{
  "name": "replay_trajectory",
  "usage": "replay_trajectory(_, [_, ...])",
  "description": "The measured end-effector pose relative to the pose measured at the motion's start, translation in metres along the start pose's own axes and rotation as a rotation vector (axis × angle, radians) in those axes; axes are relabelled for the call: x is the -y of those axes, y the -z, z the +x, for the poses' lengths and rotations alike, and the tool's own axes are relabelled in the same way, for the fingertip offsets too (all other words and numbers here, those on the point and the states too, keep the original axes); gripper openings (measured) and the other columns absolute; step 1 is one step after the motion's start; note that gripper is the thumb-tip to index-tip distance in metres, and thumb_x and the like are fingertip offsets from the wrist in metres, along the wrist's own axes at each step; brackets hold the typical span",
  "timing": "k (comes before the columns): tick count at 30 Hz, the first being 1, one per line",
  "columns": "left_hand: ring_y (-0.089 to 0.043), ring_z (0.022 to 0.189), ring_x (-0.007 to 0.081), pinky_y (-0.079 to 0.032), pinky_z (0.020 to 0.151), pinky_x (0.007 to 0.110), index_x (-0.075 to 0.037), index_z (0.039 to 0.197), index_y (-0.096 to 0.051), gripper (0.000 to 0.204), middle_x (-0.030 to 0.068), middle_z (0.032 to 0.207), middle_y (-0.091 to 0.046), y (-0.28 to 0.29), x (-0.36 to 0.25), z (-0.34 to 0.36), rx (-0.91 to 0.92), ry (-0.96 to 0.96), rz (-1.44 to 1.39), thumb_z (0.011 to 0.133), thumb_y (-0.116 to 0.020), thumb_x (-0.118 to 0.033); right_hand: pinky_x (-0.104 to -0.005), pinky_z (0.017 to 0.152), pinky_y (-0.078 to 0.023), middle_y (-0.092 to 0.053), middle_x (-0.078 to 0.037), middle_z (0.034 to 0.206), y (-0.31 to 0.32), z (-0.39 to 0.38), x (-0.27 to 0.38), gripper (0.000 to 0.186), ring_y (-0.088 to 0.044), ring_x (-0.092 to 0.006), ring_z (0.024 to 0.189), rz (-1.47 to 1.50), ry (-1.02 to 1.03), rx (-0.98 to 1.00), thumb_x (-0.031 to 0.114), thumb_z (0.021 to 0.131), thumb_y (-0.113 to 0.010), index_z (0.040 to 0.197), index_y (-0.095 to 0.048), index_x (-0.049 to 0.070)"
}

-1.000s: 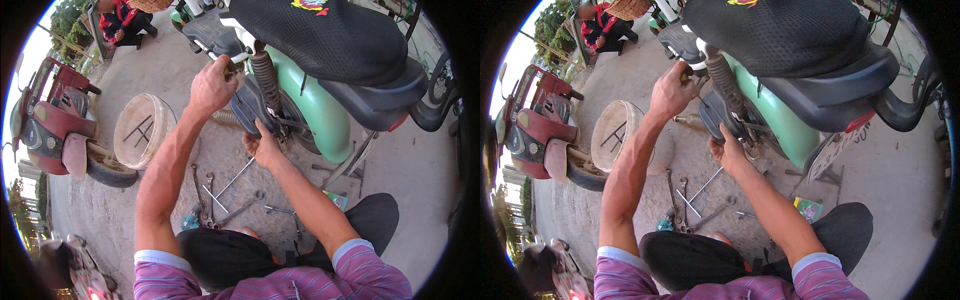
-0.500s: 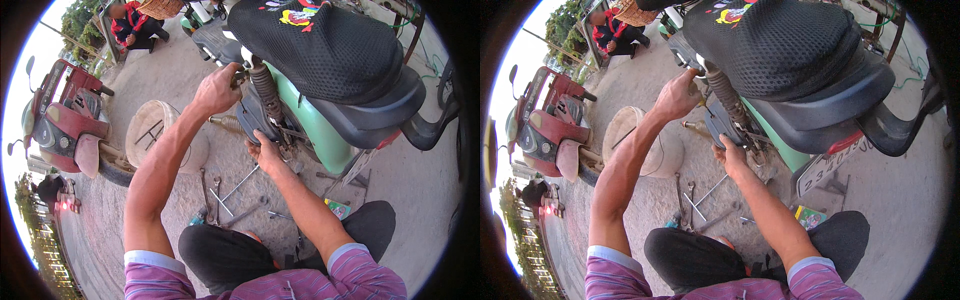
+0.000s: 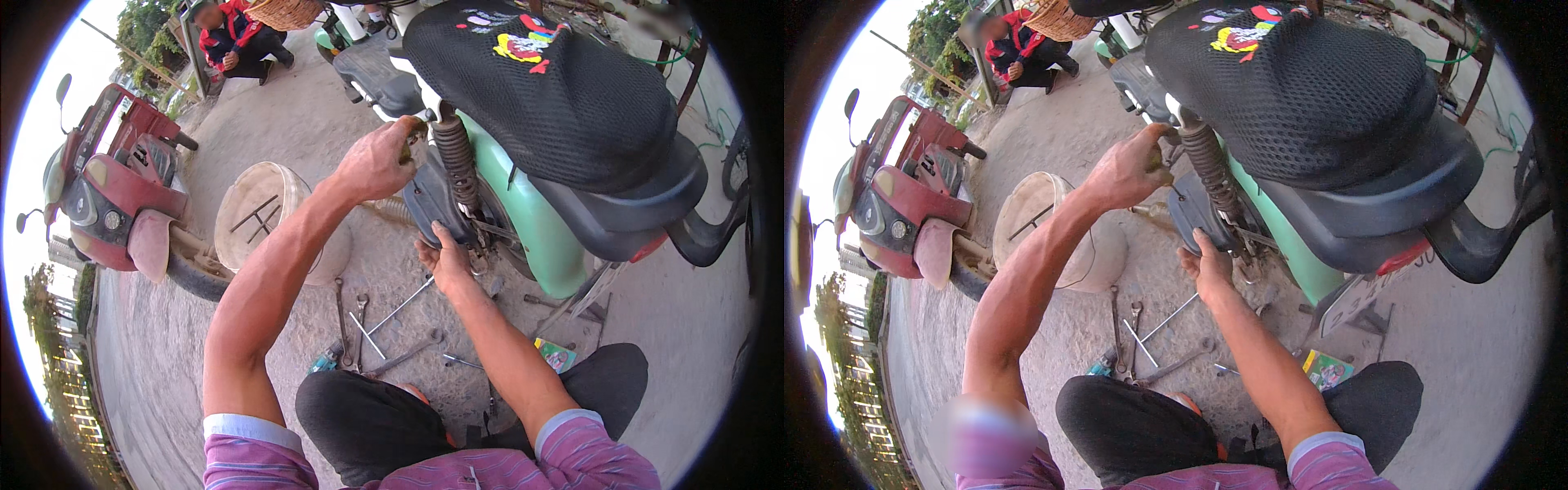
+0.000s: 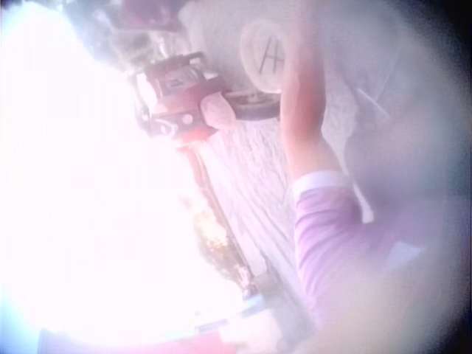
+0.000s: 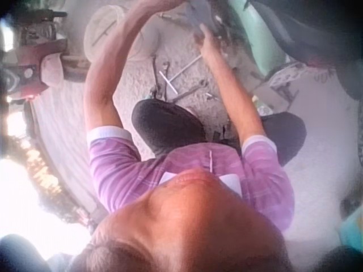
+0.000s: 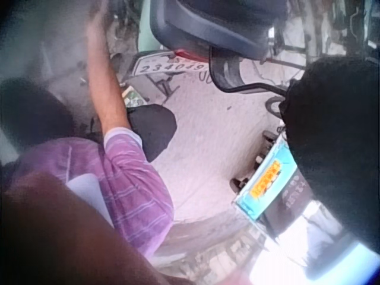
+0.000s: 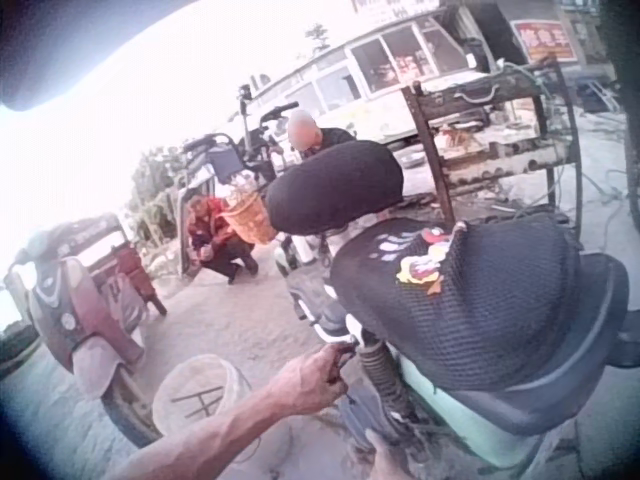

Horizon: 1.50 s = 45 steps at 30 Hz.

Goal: The person removes a black plastic cover from the rear of a light green scooter using a screwdriver and wrench, then reattaches it by tightening screws. The person handles the cover, screws, and tools throughout the process.

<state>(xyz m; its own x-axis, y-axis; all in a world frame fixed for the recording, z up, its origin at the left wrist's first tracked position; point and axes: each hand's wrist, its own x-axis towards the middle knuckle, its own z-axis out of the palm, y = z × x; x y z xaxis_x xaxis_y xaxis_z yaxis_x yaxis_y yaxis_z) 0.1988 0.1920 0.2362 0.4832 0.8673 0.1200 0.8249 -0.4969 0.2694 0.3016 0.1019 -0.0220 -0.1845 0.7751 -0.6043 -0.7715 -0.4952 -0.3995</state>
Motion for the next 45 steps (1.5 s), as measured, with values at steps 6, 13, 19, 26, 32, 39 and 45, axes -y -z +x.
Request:
replay_trajectory(6, [-0.075,0.083,0.0439,-0.057,0.074,0.055,-0.007,0.122,-0.062,0.054,0.0222,0.083,-0.075,0.005,-0.016,0.006,0.052,0.335,0.32,0.098,-0.067,-0.055,-0.029,0.068,-0.057,-0.076,-0.002,0.097,0.002,0.007,-0.002,0.037,-0.073,-0.0155,0.082,-0.019,-0.042,0.033,0.043,0.094,-0.078,0.109,-0.071,0.01])
replay_trajectory(13, [-0.071,0.108,0.0423,-0.055,0.089,0.053,-0.005,0.134,-0.057,0.051,0.0276,0.115,-0.072,-0.001,0.001,0.002,-0.032,0.078,0.08,0.087,-0.073,-0.02,-0.0287,0.067,-0.055,-0.076,0.0,0.102,0.001,0.005,0.004,0.036,-0.073,-0.0151,0.087,-0.02,-0.053,0.003,0.044,0.096,-0.076,0.108,-0.072,0.01])
replay_trajectory(19, [-0.072,0.1,0.0455,-0.057,0.083,0.052,-0.005,0.121,-0.061,0.036,0.0271,0.1,-0.074,0.004,-0.011,0.012,0.087,0.304,0.212,0.092,-0.065,-0.027,-0.0284,0.067,-0.054,-0.076,-0.001,0.101,0.0,0.003,0.003,0.035,-0.073,-0.0173,0.088,-0.014,-0.04,0.004,0.041,0.094,-0.079,0.108,-0.072,0.01])
replay_trajectory(26, [-0.072,0.105,0.0424,-0.057,0.089,0.051,-0.006,0.137,-0.057,0.055,0.0265,0.114,-0.072,0.008,0.005,0.004,-0.025,0.093,0.036,0.087,-0.067,-0.025,-0.0287,0.068,-0.055,-0.072,-0.002,0.108,0.004,0.007,0.005,0.042,-0.074,-0.0172,0.09,0.0,-0.074,0.038,0.037,0.094,-0.08,0.122,-0.064,0.011])
replay_trajectory(32, [-0.07,0.111,0.0422,-0.055,0.093,0.05,-0.007,0.143,-0.055,0.06,0.0272,0.119,-0.072,0.013,-0.003,0.01,0.131,0.373,0.109,0.087,-0.071,-0.024,-0.0345,0.093,-0.052,-0.069,0.002,0.132,0.019,0.003,-0.011,0.038,-0.066,-0.0159,0.119,0.035,-0.014,0.323,0.027,0.098,-0.07,0.132,-0.065,0.011])
replay_trajectory(39, [-0.073,0.098,0.0463,-0.056,0.087,0.054,-0.005,0.14,-0.054,0.057,0.0236,0.099,-0.077,-0.001,0.026,0.005,-0.105,-0.032,0.044,0.09,-0.071,-0.028,-0.0371,0.099,-0.048,-0.065,0.003,0.14,0.021,0.003,-0.025,0.042,-0.061,-0.0166,0.126,-0.053,-0.04,0.409,0.025,0.096,-0.068,0.136,-0.061,0.013])
replay_trajectory(45, [-0.069,0.108,0.0455,-0.054,0.091,0.052,-0.003,0.143,-0.053,0.062,0.0275,0.109,-0.071,0.017,0.002,0.009,0.149,0.36,0.148,0.086,-0.071,-0.017,-0.0357,0.097,-0.048,-0.067,0.003,0.137,0.018,0.009,-0.026,0.038,-0.063,-0.0156,0.122,-0.055,-0.063,0.356,0.027,0.097,-0.069,0.132,-0.062,0.013])
